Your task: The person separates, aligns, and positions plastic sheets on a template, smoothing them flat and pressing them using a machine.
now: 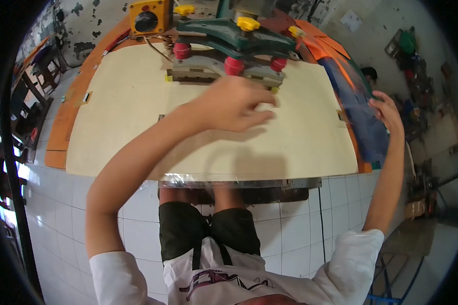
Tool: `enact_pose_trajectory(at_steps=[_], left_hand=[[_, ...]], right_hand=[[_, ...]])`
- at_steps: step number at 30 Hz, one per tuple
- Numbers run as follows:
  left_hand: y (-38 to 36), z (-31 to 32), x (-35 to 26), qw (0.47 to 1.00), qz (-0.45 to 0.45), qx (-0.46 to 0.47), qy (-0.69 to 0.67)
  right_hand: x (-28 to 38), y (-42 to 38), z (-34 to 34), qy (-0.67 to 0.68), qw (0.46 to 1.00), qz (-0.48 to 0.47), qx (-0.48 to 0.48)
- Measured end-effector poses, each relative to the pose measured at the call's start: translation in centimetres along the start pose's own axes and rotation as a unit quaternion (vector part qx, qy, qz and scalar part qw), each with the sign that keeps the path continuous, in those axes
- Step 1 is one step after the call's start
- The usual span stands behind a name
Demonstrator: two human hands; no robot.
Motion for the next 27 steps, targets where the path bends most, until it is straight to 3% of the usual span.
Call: enact_pose_trajectory(at_steps=[4, 8, 9, 10, 11, 13, 15, 16, 18, 20, 23, 25, 26, 27], left_hand=[[8.3, 9.0, -1.9, 1.0, 0.016, 0.025, 0.005], [15.3, 16.0, -3.0, 0.998, -0.042, -0.039, 0.0], [16.9, 17.9, -2.8, 0.992, -0.062, -0.113, 0.001], [18.1, 18.6, -2.9, 0.979, -0.082, -0.185, 0.002], [19.2, 19.3, -2.8, 0.978, -0.081, -0.19, -0.001], [21.2, 20.5, -2.5, 0.981, -0.182, -0.066, -0.035], [22.6, 21.5, -1.7, 0.974, -0.208, -0.071, -0.053], [23.0, 22.2, -1.1, 0.966, -0.238, -0.075, -0.07], [23.2, 23.5, -0.4, 0.96, -0.238, -0.101, -0.11], [23.1, 24.3, -0.1, 0.951, -0.239, -0.126, -0.15], [23.2, 24.8, 0.3, 0.931, -0.238, -0.152, -0.23], [23.4, 25.5, 0.3, 0.859, -0.27, -0.137, -0.413], [23.5, 25.6, 0.2, 0.859, -0.269, -0.135, -0.413], [23.6, 25.5, 0.1, 0.806, -0.287, -0.129, -0.501]], right_hand=[[1.7, 0.0, 2.2, -0.026, 0.999, -0.01, 0.037], [2.7, -0.5, 3.4, -0.035, 0.998, -0.015, 0.043], [2.5, -0.4, 3.2, -0.023, 0.998, -0.02, 0.053], [2.3, -0.2, 3.0, -0.002, 0.997, -0.02, 0.074], [2.0, -0.1, 2.8, -0.007, 0.997, -0.021, 0.072], [1.5, -0.6, 2.8, 0.06, 0.994, -0.054, 0.067], [-0.2, -0.1, 2.2, 0.076, 0.991, -0.087, 0.071], [-1.0, 0.0, 2.0, 0.082, 0.994, -0.064, 0.024], [-3.0, -0.1, 2.1, 0.086, 0.995, -0.038, -0.022], [-5.6, -0.6, 2.6, -0.045, 0.999, 0.012, -0.007], [-6.7, -2.6, 3.7, -0.022, 1.0, -0.003, -0.005], [-9.7, -0.8, 3.6, 0.017, 1.0, -0.008, -0.015], [-11.3, 0.2, 3.1, 0.055, 0.998, -0.016, -0.025], [-12.5, 1.2, 2.1, 0.056, 0.998, -0.015, -0.026]])
Point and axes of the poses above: each hand's wrist, its own y-axis towards the middle knuckle, its own z-axis out of the palm, x = y × z, the point moved 1 cm from there along y, towards the middle knuckle, and after that the axes turned 3 degrees about -y, right-handed, at the moved point
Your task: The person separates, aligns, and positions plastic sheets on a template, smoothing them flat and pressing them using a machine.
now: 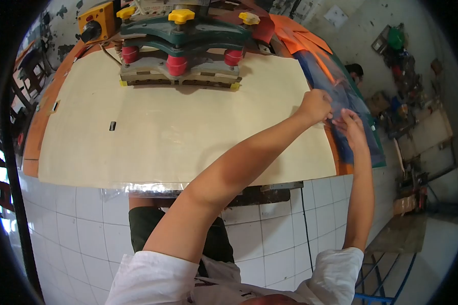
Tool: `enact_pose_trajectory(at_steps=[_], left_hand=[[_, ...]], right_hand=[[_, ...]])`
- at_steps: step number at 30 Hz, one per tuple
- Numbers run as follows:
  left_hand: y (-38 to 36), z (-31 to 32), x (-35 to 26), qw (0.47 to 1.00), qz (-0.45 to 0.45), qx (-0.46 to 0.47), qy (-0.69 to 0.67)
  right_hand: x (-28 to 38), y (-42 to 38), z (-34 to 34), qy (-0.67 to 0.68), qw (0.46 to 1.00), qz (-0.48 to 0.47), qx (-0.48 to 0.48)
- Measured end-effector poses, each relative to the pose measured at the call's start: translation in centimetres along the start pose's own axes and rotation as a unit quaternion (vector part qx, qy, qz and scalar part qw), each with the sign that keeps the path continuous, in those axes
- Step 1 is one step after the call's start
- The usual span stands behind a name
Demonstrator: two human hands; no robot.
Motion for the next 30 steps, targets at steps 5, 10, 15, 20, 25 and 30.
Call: enact_pose_trajectory(at_steps=[5, 10, 15, 20, 25, 30], left_hand=[[1.4, -1.9, 0.5, 0.972, -0.047, -0.048, -0.225], [1.3, -6.8, 0.8, 0.888, -0.006, -0.225, -0.4], [-0.4, -7.8, 0.2, 0.881, 0.02, -0.269, -0.387], [-2.1, -7.6, -0.1, 0.927, 0.034, -0.222, -0.299], [-3.6, -7.7, -1.3, 0.952, 0.011, -0.196, -0.236], [-4.8, -8.6, -2.7, 0.956, 0.02, -0.191, -0.221]], right_hand=[[0.0, 1.3, -5.4, 0.042, 0.997, 0.042, -0.051], [-5.4, 3.8, -12.5, -0.079, 0.982, 0.16, -0.054], [-9.4, 5.3, -12.3, -0.313, 0.936, 0.119, -0.104], [-3.7, 5.1, -4.2, -0.385, 0.909, -0.093, -0.13], [-2.1, 8.9, 3.3, -0.44, 0.885, -0.15, -0.024], [-5.1, 13.9, 6.6, -0.455, 0.883, -0.113, 0.028]])
Point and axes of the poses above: each hand's wrist, its own y-axis towards the middle knuckle, its own z-axis out of the palm, x = y × z, the point moved 1 cm from there along y, towards the middle knuckle, and after that the axes turned 3 degrees about -y, right-handed, at the moved point
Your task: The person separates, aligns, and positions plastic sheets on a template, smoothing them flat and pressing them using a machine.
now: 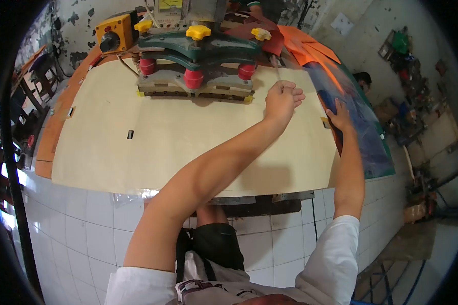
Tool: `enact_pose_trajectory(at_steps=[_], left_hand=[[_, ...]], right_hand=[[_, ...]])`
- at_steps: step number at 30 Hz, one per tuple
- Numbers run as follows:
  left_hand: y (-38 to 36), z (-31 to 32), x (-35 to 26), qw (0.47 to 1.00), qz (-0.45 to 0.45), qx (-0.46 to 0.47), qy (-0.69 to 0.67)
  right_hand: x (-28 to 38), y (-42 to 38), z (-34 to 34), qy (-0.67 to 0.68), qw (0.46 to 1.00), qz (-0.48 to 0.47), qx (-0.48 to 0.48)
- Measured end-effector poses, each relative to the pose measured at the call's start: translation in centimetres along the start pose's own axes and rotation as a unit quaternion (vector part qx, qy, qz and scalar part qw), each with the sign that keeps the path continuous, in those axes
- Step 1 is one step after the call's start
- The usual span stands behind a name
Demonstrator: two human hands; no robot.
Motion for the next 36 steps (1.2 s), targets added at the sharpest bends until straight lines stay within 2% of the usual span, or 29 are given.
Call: enact_pose_trajectory(at_steps=[2, 4, 10, 14, 18, 21, 23, 24, 25, 26, 27, 28, 29, 31, 32, 34, 35, 36], left_hand=[[-0.8, -0.3, -1.4, 1.0, 0.015, 0.004, -0.001], [-1.9, -0.4, -3.1, 0.996, 0.076, 0.054, 0.009], [-7.6, -2.0, -7.1, 0.981, 0.101, 0.124, 0.11], [-11.5, -4.4, -10.7, 0.978, 0.1, 0.136, 0.123], [-16.2, -7.9, -15.3, 0.981, 0.062, 0.134, 0.127], [-19.5, -11.4, -18.2, 0.985, 0.041, 0.105, 0.132], [-21.6, -13.8, -19.6, 0.987, 0.038, 0.084, 0.135], [-22.6, -15.0, -20.2, 0.988, 0.049, 0.066, 0.13], [-23.6, -15.9, -20.5, 0.989, 0.06, 0.048, 0.124], [-24.4, -16.5, -20.5, 0.989, 0.06, 0.043, 0.124], [-25.1, -17.1, -20.2, 0.993, 0.044, 0.032, 0.104], [-25.8, -17.6, -19.7, 0.996, 0.027, 0.022, 0.083], [-26.4, -17.7, -18.8, 0.998, 0.016, 0.016, 0.06], [-27.7, -17.9, -17.2, 0.999, -0.012, 0.031, 0.018], [-28.2, -17.9, -16.2, 0.999, -0.018, 0.045, -0.013], [-29.4, -17.6, -14.7, 0.996, -0.033, 0.067, -0.042], [-29.9, -17.7, -14.2, 0.993, -0.042, 0.087, -0.071], [-30.5, -18.0, -14.0, 0.993, -0.045, 0.087, -0.07]], right_hand=[[1.0, -0.8, 0.2, -0.014, 0.997, 0.068, 0.031], [1.8, -1.3, -0.7, -0.011, 0.996, 0.079, 0.042], [2.4, -1.7, -0.8, -0.022, 0.994, 0.101, 0.046], [1.9, -1.3, -0.2, -0.028, 0.994, 0.096, 0.038], [2.8, -2.1, -1.7, -0.034, 0.996, 0.076, 0.036], [5.5, -4.1, -4.3, -0.047, 0.988, 0.125, 0.077], [4.1, -3.0, -2.9, -0.056, 0.983, 0.025, -0.173], [5.0, -3.8, -2.9, -0.054, 0.984, 0.022, -0.169], [6.7, -5.6, -3.8, 0.118, 0.975, 0.021, -0.186], [8.8, -8.0, -5.1, 0.286, 0.938, 0.021, -0.197], [11.8, -11.4, -6.1, 0.478, 0.876, -0.045, -0.046], [15.4, -15.9, -7.1, 0.638, 0.756, -0.104, 0.107], [19.4, -20.5, -7.8, 0.707, 0.65, -0.116, 0.252], [24.1, -26.6, -7.6, 0.619, 0.598, -0.159, 0.484], [26.5, -29.6, -7.3, 0.652, 0.479, -0.115, 0.576], [29.8, -33.5, -5.9, 0.654, 0.414, -0.114, 0.623], [31.4, -34.5, -5.8, 0.656, 0.412, -0.112, 0.622], [32.8, -35.3, -5.9, 0.726, 0.354, -0.072, 0.584]])
Point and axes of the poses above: each hand's wrist, its own y-axis towards the middle knuckle, its own z-axis out of the palm, x = y × z, the point moved 1 cm from there along y, towards the middle knuckle, and after that the axes turned 3 degrees about -y, right-handed, at the moved point
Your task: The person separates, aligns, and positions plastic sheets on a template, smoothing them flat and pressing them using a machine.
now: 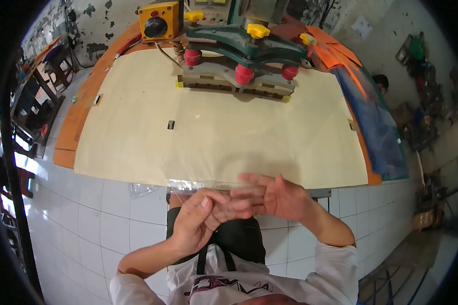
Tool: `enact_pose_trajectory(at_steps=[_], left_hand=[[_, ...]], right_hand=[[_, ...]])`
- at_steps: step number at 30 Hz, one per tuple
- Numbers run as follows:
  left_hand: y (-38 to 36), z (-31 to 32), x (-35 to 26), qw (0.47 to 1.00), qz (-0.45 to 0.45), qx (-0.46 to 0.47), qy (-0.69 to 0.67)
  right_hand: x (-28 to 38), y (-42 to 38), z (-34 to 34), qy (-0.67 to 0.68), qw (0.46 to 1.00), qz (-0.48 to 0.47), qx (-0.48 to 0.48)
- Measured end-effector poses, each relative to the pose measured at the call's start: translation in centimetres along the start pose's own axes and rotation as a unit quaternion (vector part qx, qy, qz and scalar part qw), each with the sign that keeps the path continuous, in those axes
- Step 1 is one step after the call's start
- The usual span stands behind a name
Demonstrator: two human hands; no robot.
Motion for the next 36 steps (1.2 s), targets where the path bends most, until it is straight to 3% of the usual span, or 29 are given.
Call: enact_pose_trajectory(at_steps=[1, 2, 4, 6, 8, 10, 12, 14, 18, 21, 24, 27, 30, 33, 34, 35, 36], left_hand=[[-0.6, -0.2, 0.1, 1.0, -0.008, 0.015, -0.022], [-1.2, -0.5, 0.3, 0.998, -0.016, 0.029, -0.044], [-2.7, -1.5, 0.6, 0.997, -0.027, 0.036, -0.056], [-3.8, -0.8, 1.4, 0.969, -0.1, 0.104, -0.201], [-5.0, 0.2, 2.7, 0.967, -0.188, 0.15, -0.083], [-5.1, 2.7, 3.7, 0.951, -0.154, 0.242, -0.115], [-4.1, 5.6, 2.1, 0.954, -0.149, 0.239, -0.106], [-3.3, 7.2, 1.9, 0.92, -0.099, 0.339, -0.167], [-2.9, 8.0, 3.6, 0.866, -0.024, 0.427, -0.257], [-3.1, 8.8, 3.3, 0.849, -0.018, 0.421, -0.321], [-4.5, 9.4, 4.4, 0.805, -0.076, 0.418, -0.414], [-5.0, 9.2, 2.6, 0.804, -0.171, 0.316, -0.474], [-4.8, 7.5, 4.2, 0.778, -0.115, 0.435, -0.438], [-3.9, 5.0, 1.2, 0.894, 0.003, 0.406, -0.188], [-4.2, 3.6, 1.0, 0.923, 0.08, 0.359, -0.113], [-4.7, 2.1, 1.3, 0.951, 0.216, 0.221, 0.033], [-5.5, 0.6, 1.8, 0.922, 0.338, 0.068, 0.179]], right_hand=[[-0.3, 0.5, 0.5, 0.088, 0.994, -0.058, -0.013], [-0.3, 0.8, 0.4, 0.092, 0.994, -0.058, -0.011], [0.4, 1.5, -0.8, 0.101, 0.97, -0.178, -0.13], [0.5, 1.9, -1.9, 0.121, 0.968, -0.187, -0.118], [0.3, 2.4, -1.7, 0.095, 0.967, -0.213, -0.103], [0.0, 3.2, -1.0, 0.109, 0.97, -0.198, -0.088], [0.0, 3.6, 0.4, 0.113, 0.962, -0.229, -0.092], [-0.1, 3.9, 1.4, 0.123, 0.962, -0.228, -0.087], [0.0, 4.2, 1.8, 0.098, 0.957, -0.258, -0.094], [-0.1, 4.6, 1.9, 0.093, 0.953, -0.268, -0.106], [-0.3, 5.2, 2.3, 0.087, 0.95, -0.269, -0.132], [-0.5, 5.9, 2.7, 0.083, 0.95, -0.267, -0.139], [-0.8, 6.4, 2.6, 0.093, 0.952, -0.272, -0.106], [-1.2, 6.9, 2.5, 0.105, 0.953, -0.27, -0.09], [-1.2, 6.9, 2.4, 0.106, 0.952, -0.273, -0.094], [-1.2, 6.9, 2.4, 0.108, 0.951, -0.273, -0.097], [-1.3, 6.8, 2.3, 0.112, 0.95, -0.276, -0.093]])
Point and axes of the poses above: each hand's wrist, its own y-axis towards the middle knuckle, its own z-axis out of the palm, x = y × z, the point moved 1 cm from there along y, towards the middle knuckle, and after that the axes turned 3 degrees about -y, right-handed, at the moved point
